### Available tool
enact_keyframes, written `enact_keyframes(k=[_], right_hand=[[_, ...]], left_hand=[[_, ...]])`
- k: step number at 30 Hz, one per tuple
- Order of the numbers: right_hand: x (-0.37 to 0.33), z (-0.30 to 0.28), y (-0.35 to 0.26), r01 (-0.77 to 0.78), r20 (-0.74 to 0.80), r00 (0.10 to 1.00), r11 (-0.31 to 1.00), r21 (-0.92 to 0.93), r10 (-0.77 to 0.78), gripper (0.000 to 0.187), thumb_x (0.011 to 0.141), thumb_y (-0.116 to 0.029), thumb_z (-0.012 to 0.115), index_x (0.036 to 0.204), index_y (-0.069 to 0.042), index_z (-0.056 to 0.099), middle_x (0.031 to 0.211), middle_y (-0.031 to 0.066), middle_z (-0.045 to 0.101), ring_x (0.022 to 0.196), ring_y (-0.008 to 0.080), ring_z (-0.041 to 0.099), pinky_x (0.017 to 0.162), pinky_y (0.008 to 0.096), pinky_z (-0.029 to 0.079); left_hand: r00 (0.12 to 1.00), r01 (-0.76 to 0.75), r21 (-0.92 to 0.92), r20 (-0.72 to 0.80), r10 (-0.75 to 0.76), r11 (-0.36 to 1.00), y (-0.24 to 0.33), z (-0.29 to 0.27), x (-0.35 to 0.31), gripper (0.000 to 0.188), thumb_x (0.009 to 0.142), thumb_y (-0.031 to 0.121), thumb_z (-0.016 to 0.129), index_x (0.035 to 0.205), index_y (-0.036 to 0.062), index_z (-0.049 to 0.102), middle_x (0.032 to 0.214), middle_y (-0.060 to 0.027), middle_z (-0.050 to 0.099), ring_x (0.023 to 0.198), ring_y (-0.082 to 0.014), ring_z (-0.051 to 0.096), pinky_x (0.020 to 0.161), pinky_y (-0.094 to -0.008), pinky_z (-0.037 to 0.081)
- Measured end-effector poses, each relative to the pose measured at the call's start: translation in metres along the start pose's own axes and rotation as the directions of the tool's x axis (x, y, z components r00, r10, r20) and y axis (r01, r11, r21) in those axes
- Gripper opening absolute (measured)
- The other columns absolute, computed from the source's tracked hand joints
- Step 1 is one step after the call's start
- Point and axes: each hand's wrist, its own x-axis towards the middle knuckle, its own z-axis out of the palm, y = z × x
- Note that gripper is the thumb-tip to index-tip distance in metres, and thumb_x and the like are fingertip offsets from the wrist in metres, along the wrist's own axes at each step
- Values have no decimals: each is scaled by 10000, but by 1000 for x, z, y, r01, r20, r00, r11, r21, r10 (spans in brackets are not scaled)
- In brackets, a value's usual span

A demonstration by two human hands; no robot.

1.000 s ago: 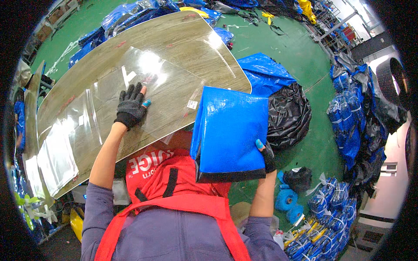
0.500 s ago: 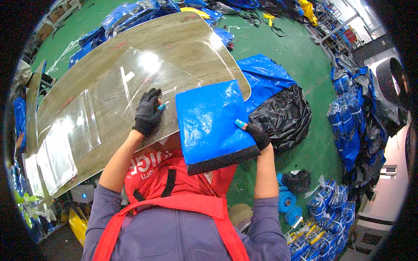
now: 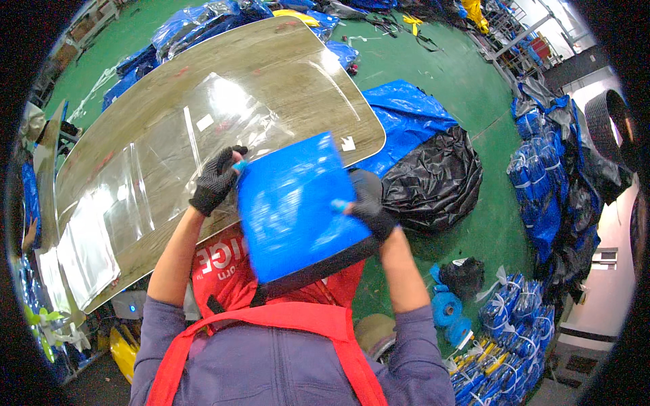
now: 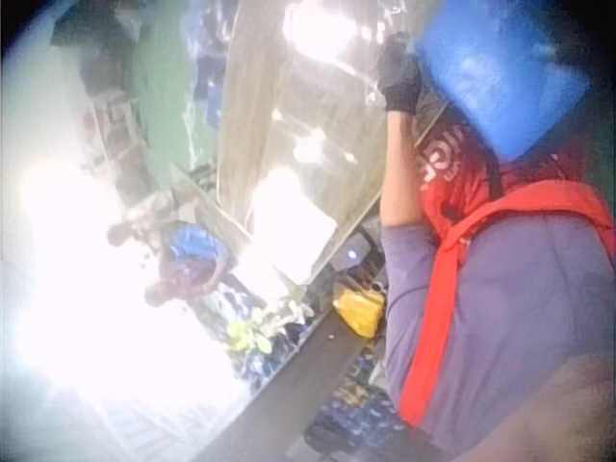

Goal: The person folds a blue and black bag, places it into a clear plastic bag, and seals it. They repeat this process with several similar bags, stacking the finished packages on the table.

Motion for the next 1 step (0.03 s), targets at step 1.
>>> enact_keyframes(k=[1], right_hand=[[-2, -1, -1, -1, -10, 1000, 1000, -17, 0, 603, 800, -308, 746, 1293, -48, 516, 1100, 120, 643, 946, 249, 624, 881, 419, 502]], left_hand=[[1000, 10, 5, 4, -10, 1000, -1, 3, 0, 100, 863, 145, 614, 932, 73, 609, 1173, -150, 631, 1199, -308, 519, 1029, -381, 390]])
